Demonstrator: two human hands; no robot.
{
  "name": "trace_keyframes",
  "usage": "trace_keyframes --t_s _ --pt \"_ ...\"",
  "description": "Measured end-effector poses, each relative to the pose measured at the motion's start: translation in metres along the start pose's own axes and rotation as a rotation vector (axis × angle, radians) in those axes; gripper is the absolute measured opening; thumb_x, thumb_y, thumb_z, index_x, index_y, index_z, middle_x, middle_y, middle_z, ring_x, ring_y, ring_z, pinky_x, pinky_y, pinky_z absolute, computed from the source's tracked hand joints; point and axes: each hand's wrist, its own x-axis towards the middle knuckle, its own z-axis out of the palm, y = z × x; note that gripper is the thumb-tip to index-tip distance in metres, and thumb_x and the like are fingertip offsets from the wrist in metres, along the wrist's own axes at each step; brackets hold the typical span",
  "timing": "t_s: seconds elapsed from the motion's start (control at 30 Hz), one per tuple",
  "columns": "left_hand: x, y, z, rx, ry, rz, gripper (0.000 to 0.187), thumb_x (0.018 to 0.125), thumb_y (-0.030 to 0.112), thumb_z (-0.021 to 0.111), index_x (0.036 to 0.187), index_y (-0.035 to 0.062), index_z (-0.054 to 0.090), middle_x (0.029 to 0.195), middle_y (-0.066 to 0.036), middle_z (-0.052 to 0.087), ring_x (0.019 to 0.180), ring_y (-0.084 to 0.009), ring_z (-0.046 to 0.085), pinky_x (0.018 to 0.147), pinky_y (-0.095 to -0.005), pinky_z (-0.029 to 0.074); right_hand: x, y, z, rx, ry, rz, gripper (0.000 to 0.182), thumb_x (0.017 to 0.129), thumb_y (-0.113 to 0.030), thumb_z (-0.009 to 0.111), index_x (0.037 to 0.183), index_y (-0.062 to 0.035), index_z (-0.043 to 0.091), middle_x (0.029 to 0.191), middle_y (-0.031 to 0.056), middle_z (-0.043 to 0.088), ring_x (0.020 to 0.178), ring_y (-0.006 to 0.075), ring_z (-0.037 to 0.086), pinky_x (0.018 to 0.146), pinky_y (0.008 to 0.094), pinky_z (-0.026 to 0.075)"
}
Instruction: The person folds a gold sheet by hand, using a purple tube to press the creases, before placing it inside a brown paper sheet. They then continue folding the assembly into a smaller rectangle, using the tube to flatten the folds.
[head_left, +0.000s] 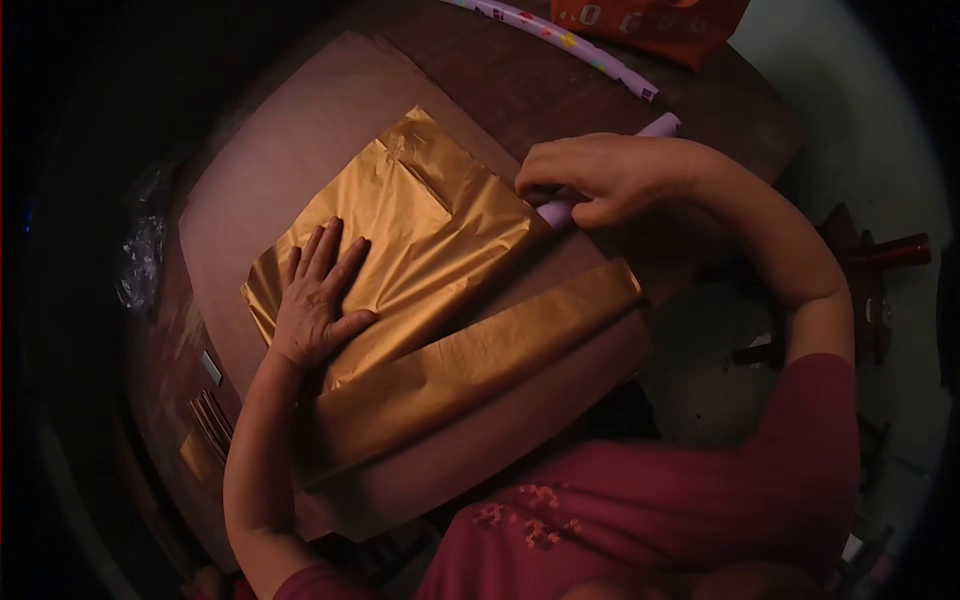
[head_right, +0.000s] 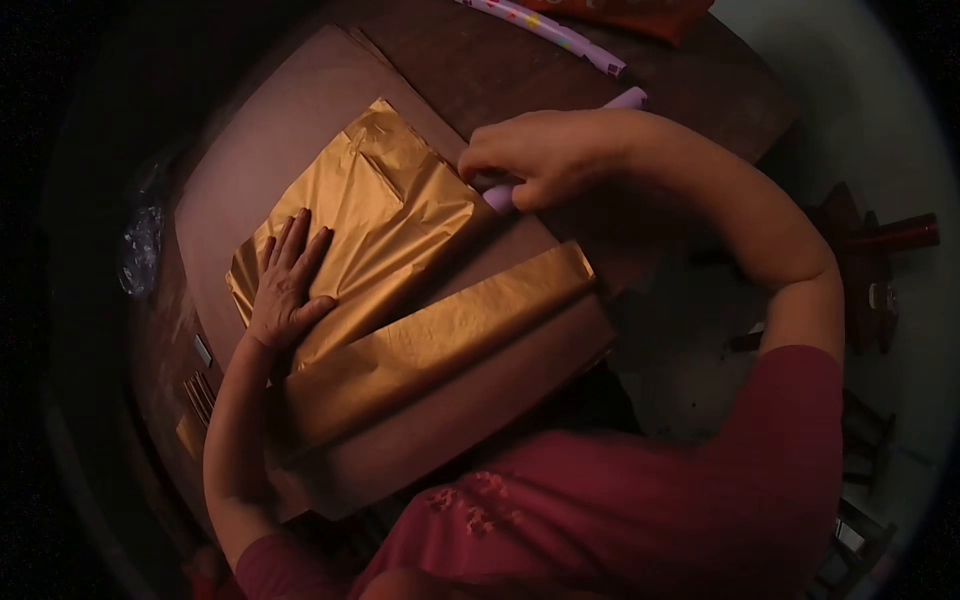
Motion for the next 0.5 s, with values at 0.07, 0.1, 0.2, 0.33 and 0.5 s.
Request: trace_keyframes --t_s 0.07,0.1,0.2,0.33,0.5 --pt "0.000 -0.002 0.003 0.019 0.006 -0.005 0.100 0.080 0.083 0.044 0.154 0.0163 0.038 0.163 -0.018 0.021 0.152 -0.0379 0.017 0.120 -0.0546 0.009 -0.008 0.003 0.024 -0.125 0.034 -0.048 0.051 0.076 -0.005 0.061 0.127 -0.0034 0.053 0.122 0.0119 0.055 0.110 0.0318 0.057 0.093 0.0409 0.048" --pt "0.000 -0.002 0.004 0.021 0.012 -0.008 0.102 0.080 0.084 0.044 0.155 0.0157 0.036 0.164 -0.018 0.021 0.152 -0.0378 0.017 0.120 -0.0543 0.009 -0.006 0.006 0.036 -0.146 0.140 -0.032 0.053 0.075 -0.004 0.062 0.127 -0.0037 0.053 0.122 0.0121 0.054 0.110 0.0322 0.057 0.093 0.0418 0.047" --pt "0.000 -0.004 0.008 0.032 0.047 0.015 0.103 0.080 0.084 0.043 0.156 0.0142 0.034 0.164 -0.017 0.020 0.152 -0.0364 0.016 0.121 -0.0536 0.009 -0.012 0.003 0.052 -0.178 0.315 0.057 0.043 0.075 -0.006 0.067 0.116 -0.0086 0.058 0.108 0.0100 0.057 0.111 0.0321 0.056 0.093 0.0447 0.046" --pt "-0.001 -0.005 0.008 0.038 0.022 0.011 0.101 0.081 0.083 0.043 0.156 0.0161 0.033 0.164 -0.017 0.020 0.152 -0.0362 0.016 0.121 -0.0536 0.010 -0.036 0.019 0.053 -0.584 0.448 0.035 0.039 0.071 -0.006 0.070 0.108 -0.0149 0.061 0.103 0.0043 0.059 0.104 0.0263 0.057 0.090 0.0402 0.044" --pt "0.000 -0.013 0.009 0.050 0.051 0.104 0.095 0.084 0.076 0.050 0.156 0.0153 0.033 0.163 -0.019 0.023 0.151 -0.0386 0.018 0.120 -0.0544 0.013 -0.077 0.025 0.054 -0.598 0.551 0.169 0.035 0.070 -0.001 0.067 0.103 -0.0104 0.061 0.100 0.0084 0.058 0.101 0.0314 0.056 0.089 0.0430 0.045"
